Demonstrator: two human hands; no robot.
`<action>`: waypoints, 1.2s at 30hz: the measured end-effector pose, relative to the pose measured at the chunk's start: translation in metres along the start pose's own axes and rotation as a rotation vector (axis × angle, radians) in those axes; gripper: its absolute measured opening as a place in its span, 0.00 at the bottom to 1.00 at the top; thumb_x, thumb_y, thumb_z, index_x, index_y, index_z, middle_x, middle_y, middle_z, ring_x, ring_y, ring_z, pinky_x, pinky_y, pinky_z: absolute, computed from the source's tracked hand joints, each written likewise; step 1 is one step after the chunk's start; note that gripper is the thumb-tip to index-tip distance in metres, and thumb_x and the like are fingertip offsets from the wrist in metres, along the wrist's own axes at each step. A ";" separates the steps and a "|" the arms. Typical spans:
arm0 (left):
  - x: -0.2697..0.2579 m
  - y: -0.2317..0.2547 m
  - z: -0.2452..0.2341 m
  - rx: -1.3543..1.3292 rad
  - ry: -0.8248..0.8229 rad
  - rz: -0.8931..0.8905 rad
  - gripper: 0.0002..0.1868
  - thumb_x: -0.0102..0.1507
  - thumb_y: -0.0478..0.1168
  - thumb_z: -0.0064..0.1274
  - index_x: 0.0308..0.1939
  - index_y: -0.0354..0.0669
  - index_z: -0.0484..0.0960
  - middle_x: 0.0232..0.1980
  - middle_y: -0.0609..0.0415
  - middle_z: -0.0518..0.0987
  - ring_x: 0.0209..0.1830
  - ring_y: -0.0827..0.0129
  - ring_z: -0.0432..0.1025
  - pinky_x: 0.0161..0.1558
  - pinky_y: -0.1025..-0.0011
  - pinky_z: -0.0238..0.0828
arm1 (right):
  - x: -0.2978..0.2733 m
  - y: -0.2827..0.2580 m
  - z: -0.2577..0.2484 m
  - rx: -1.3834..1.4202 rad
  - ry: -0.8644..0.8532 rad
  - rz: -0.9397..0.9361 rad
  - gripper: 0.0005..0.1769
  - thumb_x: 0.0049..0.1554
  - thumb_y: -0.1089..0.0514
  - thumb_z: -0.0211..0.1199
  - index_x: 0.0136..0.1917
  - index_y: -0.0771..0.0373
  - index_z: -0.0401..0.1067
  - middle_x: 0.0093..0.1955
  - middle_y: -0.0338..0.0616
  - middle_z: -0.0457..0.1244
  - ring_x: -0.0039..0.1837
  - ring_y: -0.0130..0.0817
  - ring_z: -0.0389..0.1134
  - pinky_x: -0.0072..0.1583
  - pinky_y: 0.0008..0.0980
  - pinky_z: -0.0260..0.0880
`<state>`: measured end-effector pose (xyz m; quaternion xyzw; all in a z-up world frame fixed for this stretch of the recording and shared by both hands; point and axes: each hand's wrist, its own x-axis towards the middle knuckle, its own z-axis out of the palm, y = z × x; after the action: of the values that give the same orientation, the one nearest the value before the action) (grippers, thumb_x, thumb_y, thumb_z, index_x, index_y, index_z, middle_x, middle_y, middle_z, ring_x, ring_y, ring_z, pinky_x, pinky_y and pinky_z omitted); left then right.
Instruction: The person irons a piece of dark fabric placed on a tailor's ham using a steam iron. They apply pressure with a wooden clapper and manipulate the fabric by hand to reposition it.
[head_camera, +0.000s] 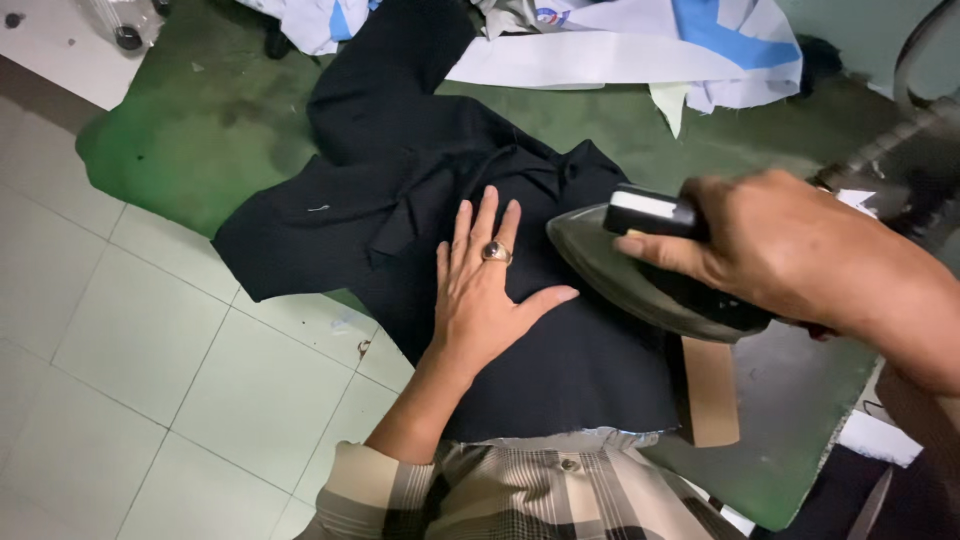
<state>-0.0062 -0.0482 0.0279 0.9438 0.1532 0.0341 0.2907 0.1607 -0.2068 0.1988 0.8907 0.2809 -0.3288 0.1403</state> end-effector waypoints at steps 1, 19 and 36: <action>0.000 0.000 0.000 0.001 -0.001 -0.001 0.58 0.56 0.76 0.55 0.80 0.47 0.56 0.85 0.49 0.47 0.85 0.44 0.42 0.69 0.34 0.51 | 0.003 -0.003 -0.001 0.001 -0.001 -0.001 0.38 0.60 0.21 0.51 0.41 0.60 0.68 0.28 0.55 0.65 0.35 0.52 0.67 0.39 0.42 0.62; -0.031 -0.020 -0.006 -0.637 0.202 -0.047 0.67 0.53 0.49 0.73 0.80 0.36 0.37 0.84 0.35 0.47 0.86 0.48 0.45 0.82 0.57 0.45 | 0.015 -0.086 -0.050 -0.080 -0.154 -0.057 0.47 0.60 0.16 0.44 0.51 0.64 0.71 0.42 0.56 0.70 0.44 0.54 0.71 0.45 0.47 0.69; -0.039 -0.014 -0.010 -0.351 0.442 0.136 0.53 0.63 0.52 0.68 0.79 0.33 0.50 0.83 0.36 0.54 0.85 0.40 0.52 0.84 0.48 0.51 | 0.035 0.003 0.003 -0.062 0.068 -0.125 0.44 0.61 0.24 0.56 0.27 0.65 0.61 0.24 0.47 0.49 0.29 0.40 0.50 0.37 0.39 0.53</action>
<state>-0.0487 -0.0443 0.0296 0.8569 0.1409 0.2843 0.4062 0.1834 -0.1961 0.1735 0.8773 0.3505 -0.2977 0.1374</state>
